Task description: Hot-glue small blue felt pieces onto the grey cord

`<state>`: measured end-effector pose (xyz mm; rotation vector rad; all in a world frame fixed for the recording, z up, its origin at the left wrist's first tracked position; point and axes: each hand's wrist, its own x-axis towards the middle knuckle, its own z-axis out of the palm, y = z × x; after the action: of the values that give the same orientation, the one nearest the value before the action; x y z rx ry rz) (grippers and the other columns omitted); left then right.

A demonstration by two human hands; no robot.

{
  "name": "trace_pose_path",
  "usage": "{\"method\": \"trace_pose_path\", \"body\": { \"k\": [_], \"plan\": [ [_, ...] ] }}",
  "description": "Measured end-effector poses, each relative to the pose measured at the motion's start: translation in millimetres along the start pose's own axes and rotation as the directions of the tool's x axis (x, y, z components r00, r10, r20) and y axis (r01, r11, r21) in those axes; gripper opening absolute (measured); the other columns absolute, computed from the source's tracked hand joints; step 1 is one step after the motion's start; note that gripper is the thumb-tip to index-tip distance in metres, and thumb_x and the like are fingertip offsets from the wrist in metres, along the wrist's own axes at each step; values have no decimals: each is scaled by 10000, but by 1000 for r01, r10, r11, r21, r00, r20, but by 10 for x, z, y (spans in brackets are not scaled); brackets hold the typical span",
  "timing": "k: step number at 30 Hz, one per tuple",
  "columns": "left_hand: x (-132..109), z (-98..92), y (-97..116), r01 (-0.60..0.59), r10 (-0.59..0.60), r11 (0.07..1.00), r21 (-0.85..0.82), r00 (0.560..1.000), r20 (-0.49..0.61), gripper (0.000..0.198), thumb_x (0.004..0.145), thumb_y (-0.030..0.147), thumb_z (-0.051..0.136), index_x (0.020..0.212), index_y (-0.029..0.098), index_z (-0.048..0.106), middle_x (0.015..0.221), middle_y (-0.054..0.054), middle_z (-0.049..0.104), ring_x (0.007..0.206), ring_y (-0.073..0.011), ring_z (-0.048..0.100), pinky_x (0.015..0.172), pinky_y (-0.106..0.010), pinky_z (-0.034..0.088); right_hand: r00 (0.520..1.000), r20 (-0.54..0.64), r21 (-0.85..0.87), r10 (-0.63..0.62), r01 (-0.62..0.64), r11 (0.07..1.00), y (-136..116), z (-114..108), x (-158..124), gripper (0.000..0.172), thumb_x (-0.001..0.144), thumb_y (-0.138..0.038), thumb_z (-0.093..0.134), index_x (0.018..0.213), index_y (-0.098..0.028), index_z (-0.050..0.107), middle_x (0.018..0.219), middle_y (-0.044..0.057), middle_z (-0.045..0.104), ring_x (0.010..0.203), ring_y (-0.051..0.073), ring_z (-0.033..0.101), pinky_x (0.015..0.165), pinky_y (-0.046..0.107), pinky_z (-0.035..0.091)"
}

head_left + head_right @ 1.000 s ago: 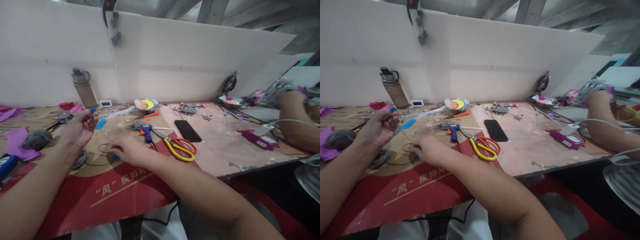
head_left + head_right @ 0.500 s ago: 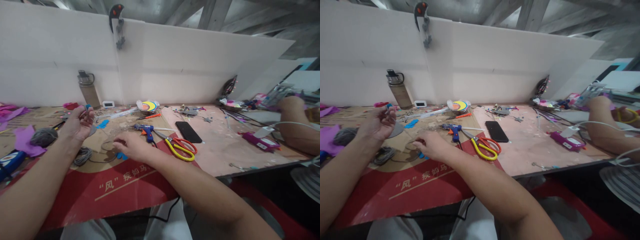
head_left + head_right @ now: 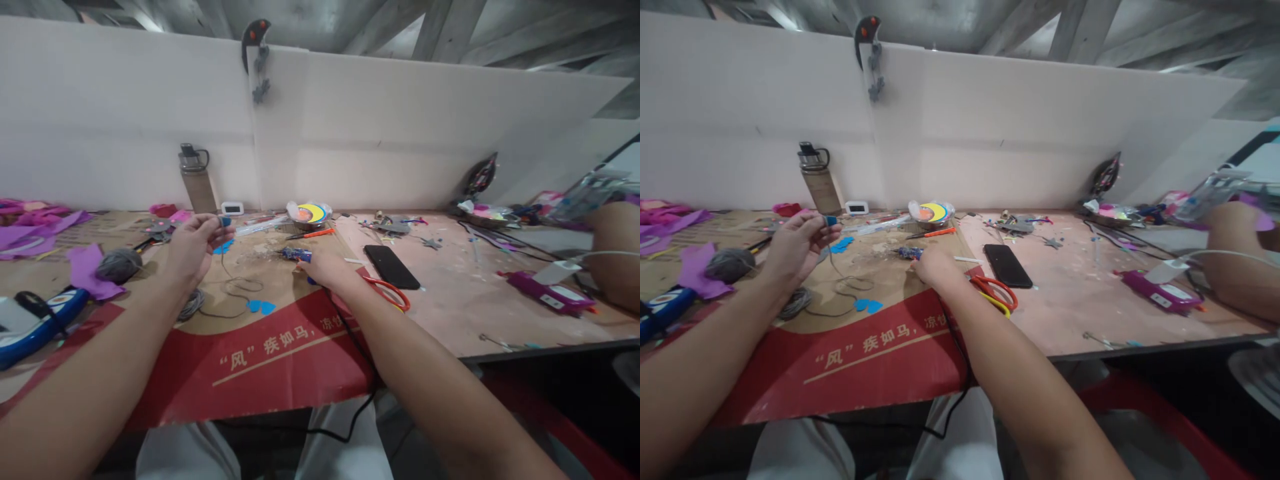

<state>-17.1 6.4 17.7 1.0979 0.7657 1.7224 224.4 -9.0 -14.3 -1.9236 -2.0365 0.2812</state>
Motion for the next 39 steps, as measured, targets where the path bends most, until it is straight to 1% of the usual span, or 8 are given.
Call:
{"method": "trace_pose_path", "body": {
  "k": [3, 10, 16, 20, 22, 24, 30, 39],
  "plan": [
    [-36, 7, -49, -15, 12, 999, 50, 998, 56, 89, 716, 121, 700, 740, 135, 615, 672, -10, 637, 613, -145, 687, 614, -241, 574, 1000, 1, 68, 25, -25, 997, 29, 107, 37, 197, 800, -246, 603, 870, -104, 719, 965, 219, 708, 938, 289, 660, 785, 337, 481],
    [-31, -15, -99, 48, -49, 999, 25, 997, 67, 95, 705, 156, 700, 732, 146, 609, 675, -3, 625, 597, -135, 670, 598, -235, 568, 991, 41, 354, 128, -134, 926, 94, 173, 129, 165, 729, -260, 639, 834, -140, 677, 683, 77, 673, 522, 164, 577, 486, 264, 434],
    [-19, -43, -93, 101, -100, 994, 52, 995, -10, 138, 678, 206, 715, 757, 165, 609, 694, 8, 628, 564, -129, 634, 525, -236, 512, 986, -18, 562, 165, -126, 818, -45, 10, 85, 207, 781, -231, 536, 935, -120, 618, 794, 73, 657, 581, 115, 578, 511, 216, 455],
    [-8, -65, -126, 48, -39, 993, 106, 995, -87, 124, 661, 216, 721, 706, 163, 619, 721, 17, 629, 627, -82, 593, 581, -188, 453, 984, -171, 774, 50, 103, 625, -246, -48, -51, 298, 805, -262, 480, 1085, -171, 529, 982, 63, 632, 706, 115, 619, 613, 231, 527],
    [-3, -68, -144, 39, -27, 993, 112, 994, -108, 115, 656, 206, 722, 681, 161, 619, 680, 26, 604, 607, -63, 551, 559, -166, 405, 963, -264, 830, -53, 254, 496, -340, -23, -128, 298, 791, -272, 500, 1078, -189, 503, 1031, 60, 611, 763, 123, 619, 646, 249, 545],
    [-4, -62, -154, 48, -40, 996, 79, 995, -97, 113, 650, 193, 720, 667, 156, 615, 626, 32, 567, 568, -61, 513, 528, -170, 372, 934, -323, 826, -155, 358, 436, -412, 20, -198, 258, 809, -287, 495, 1050, -198, 492, 1031, 54, 605, 773, 119, 605, 666, 258, 550],
    [-36, -16, -163, 77, -77, 996, -41, 997, -2, 120, 647, 150, 717, 660, 139, 598, 599, 18, 548, 546, -75, 512, 524, -193, 388, 882, -376, 742, -284, 470, 478, -478, 81, -305, 167, 862, -275, 483, 1007, -194, 498, 964, 41, 599, 637, 96, 557, 647, 270, 517],
    [-81, 32, -122, 86, -87, 995, -50, 996, -17, 111, 662, 137, 709, 671, 145, 599, 601, 21, 565, 566, -78, 541, 571, -190, 436, 866, -369, 617, -337, 500, 608, -450, 199, -243, 263, 887, -293, 478, 1127, -186, 478, 935, 53, 619, 670, 132, 554, 667, 305, 508]
  ]
}}
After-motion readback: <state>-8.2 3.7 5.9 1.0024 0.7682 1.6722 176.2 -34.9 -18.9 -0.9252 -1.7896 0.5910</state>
